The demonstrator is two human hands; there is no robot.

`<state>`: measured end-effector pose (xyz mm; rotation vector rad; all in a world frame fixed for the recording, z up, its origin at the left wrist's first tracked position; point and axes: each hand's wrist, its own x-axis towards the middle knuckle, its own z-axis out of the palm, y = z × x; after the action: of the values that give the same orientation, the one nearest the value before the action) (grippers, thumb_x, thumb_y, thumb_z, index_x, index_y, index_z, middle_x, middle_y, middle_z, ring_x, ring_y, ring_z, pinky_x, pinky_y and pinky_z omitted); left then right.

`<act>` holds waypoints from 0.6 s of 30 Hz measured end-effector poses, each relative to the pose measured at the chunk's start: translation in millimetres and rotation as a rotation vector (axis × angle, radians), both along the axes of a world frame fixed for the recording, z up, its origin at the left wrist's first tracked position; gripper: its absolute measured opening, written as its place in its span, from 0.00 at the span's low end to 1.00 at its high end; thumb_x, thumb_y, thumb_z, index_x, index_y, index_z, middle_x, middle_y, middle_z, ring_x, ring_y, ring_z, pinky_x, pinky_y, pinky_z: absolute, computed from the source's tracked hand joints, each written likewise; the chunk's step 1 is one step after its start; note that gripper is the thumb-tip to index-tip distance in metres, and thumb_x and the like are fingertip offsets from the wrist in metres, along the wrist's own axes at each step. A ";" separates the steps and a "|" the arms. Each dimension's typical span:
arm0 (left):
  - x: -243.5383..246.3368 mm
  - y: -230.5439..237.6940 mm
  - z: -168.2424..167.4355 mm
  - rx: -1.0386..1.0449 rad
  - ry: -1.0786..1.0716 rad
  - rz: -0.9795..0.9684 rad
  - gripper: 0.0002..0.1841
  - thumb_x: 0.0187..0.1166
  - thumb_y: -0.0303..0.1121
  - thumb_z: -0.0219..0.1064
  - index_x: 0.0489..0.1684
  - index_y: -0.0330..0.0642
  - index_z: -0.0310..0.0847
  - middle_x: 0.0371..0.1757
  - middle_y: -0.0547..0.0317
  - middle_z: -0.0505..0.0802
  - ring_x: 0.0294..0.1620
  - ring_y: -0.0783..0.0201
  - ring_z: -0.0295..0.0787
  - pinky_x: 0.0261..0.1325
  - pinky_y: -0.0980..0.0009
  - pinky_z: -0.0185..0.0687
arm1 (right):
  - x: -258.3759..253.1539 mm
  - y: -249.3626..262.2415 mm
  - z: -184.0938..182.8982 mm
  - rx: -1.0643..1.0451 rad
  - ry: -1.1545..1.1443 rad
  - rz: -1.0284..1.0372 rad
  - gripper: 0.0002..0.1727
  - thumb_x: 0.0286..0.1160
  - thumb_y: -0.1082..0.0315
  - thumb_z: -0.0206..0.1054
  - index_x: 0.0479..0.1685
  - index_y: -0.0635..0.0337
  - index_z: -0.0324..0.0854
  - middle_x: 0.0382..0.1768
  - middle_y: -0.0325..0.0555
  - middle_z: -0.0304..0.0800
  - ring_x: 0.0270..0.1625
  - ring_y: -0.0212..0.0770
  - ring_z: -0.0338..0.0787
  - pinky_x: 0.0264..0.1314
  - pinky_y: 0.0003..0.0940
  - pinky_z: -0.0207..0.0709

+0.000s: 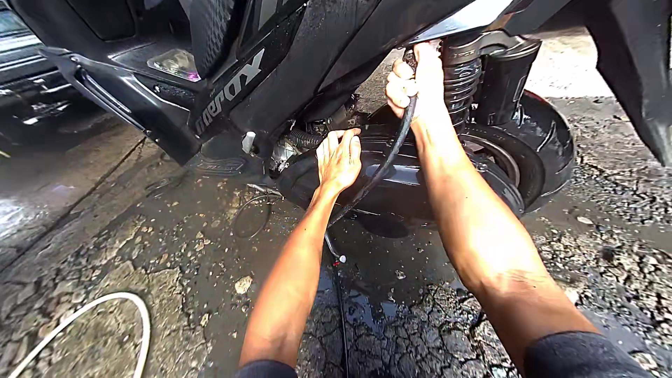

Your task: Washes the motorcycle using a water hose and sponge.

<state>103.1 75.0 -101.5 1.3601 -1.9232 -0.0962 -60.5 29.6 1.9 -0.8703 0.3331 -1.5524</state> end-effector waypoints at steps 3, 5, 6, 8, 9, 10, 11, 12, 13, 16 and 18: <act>1.3 -3.2 6.3 0.052 0.161 -0.020 0.23 0.88 0.40 0.47 0.72 0.47 0.83 0.67 0.44 0.86 0.72 0.46 0.78 0.76 0.46 0.64 | 2.3 3.7 2.1 0.103 0.131 0.009 0.29 0.96 0.52 0.32 0.17 0.46 0.61 0.04 0.29 0.58 0.02 0.25 0.58 0.03 0.19 0.53; 4.8 -11.8 15.7 0.101 0.526 -0.052 0.21 0.88 0.32 0.49 0.72 0.34 0.80 0.63 0.40 0.88 0.67 0.48 0.82 0.73 0.48 0.72 | -1.2 2.3 0.2 0.109 0.175 0.049 0.31 0.96 0.50 0.31 0.15 0.45 0.60 0.03 0.29 0.58 0.02 0.24 0.57 0.03 0.19 0.52; 7.2 -16.1 24.6 0.150 0.785 -0.068 0.22 0.90 0.30 0.43 0.74 0.29 0.75 0.65 0.36 0.86 0.68 0.49 0.82 0.72 0.52 0.74 | -2.1 3.0 -0.2 0.112 0.198 0.059 0.32 0.96 0.49 0.31 0.15 0.44 0.60 0.03 0.28 0.58 0.02 0.23 0.57 0.03 0.18 0.52; 15.9 -23.4 51.8 0.314 1.423 -0.162 0.32 0.97 0.45 0.24 0.85 0.32 0.59 0.80 0.36 0.76 0.80 0.50 0.73 0.79 0.56 0.69 | 0.1 5.0 0.8 0.139 0.275 0.047 0.31 0.96 0.48 0.33 0.14 0.44 0.61 0.03 0.28 0.59 0.02 0.23 0.58 0.03 0.18 0.52; 20.2 -28.9 63.6 0.358 1.728 -0.236 0.41 0.92 0.59 0.18 0.88 0.35 0.54 0.86 0.39 0.70 0.86 0.52 0.68 0.84 0.57 0.65 | 2.8 4.8 1.8 0.153 0.316 0.039 0.31 0.96 0.48 0.34 0.15 0.44 0.62 0.03 0.28 0.59 0.02 0.23 0.58 0.03 0.18 0.52; 20.8 -34.7 71.0 0.364 1.964 -0.293 0.48 0.86 0.68 0.17 0.91 0.36 0.49 0.88 0.41 0.67 0.88 0.52 0.65 0.87 0.58 0.63 | 4.3 4.3 1.6 0.168 0.350 0.039 0.31 0.96 0.48 0.34 0.16 0.44 0.62 0.04 0.28 0.59 0.03 0.23 0.58 0.04 0.18 0.52; 18.5 -40.2 74.6 0.343 2.132 -0.348 0.51 0.82 0.73 0.16 0.93 0.38 0.44 0.91 0.43 0.63 0.91 0.51 0.62 0.89 0.57 0.61 | 5.2 3.6 1.7 0.187 0.377 0.043 0.31 0.95 0.47 0.35 0.15 0.44 0.62 0.04 0.28 0.59 0.03 0.23 0.57 0.04 0.18 0.52; 14.1 -44.8 77.9 0.301 2.284 -0.377 0.49 0.83 0.73 0.18 0.94 0.42 0.40 0.92 0.45 0.61 0.91 0.50 0.60 0.89 0.55 0.61 | 5.7 2.8 1.8 0.199 0.401 0.050 0.31 0.95 0.47 0.35 0.15 0.44 0.62 0.05 0.27 0.59 0.03 0.23 0.57 0.04 0.18 0.51; 9.9 -48.1 80.8 0.265 2.416 -0.372 0.46 0.84 0.72 0.21 0.94 0.47 0.39 0.92 0.47 0.61 0.91 0.49 0.60 0.88 0.54 0.63 | 6.2 2.4 1.9 0.208 0.423 0.056 0.31 0.95 0.46 0.35 0.15 0.43 0.62 0.05 0.27 0.59 0.04 0.22 0.57 0.05 0.17 0.51; 4.7 -58.0 86.3 0.244 2.604 -0.316 0.45 0.83 0.71 0.22 0.94 0.51 0.40 0.89 0.49 0.66 0.87 0.51 0.66 0.84 0.53 0.66 | 7.2 2.6 -0.7 0.212 0.503 0.035 0.31 0.95 0.45 0.36 0.15 0.42 0.63 0.05 0.27 0.59 0.04 0.23 0.56 0.05 0.18 0.51; 7.9 -64.0 96.1 0.179 2.626 -0.265 0.45 0.82 0.71 0.20 0.89 0.47 0.48 0.81 0.45 0.71 0.79 0.49 0.70 0.76 0.46 0.71 | 6.7 0.2 -1.7 0.201 0.568 0.015 0.28 0.95 0.45 0.37 0.20 0.42 0.64 0.06 0.27 0.59 0.04 0.24 0.56 0.06 0.19 0.52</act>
<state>111.0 11.0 -5.4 0.1005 0.2879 -1.3150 -53.7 29.8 0.2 -1.1395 0.8716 -1.2083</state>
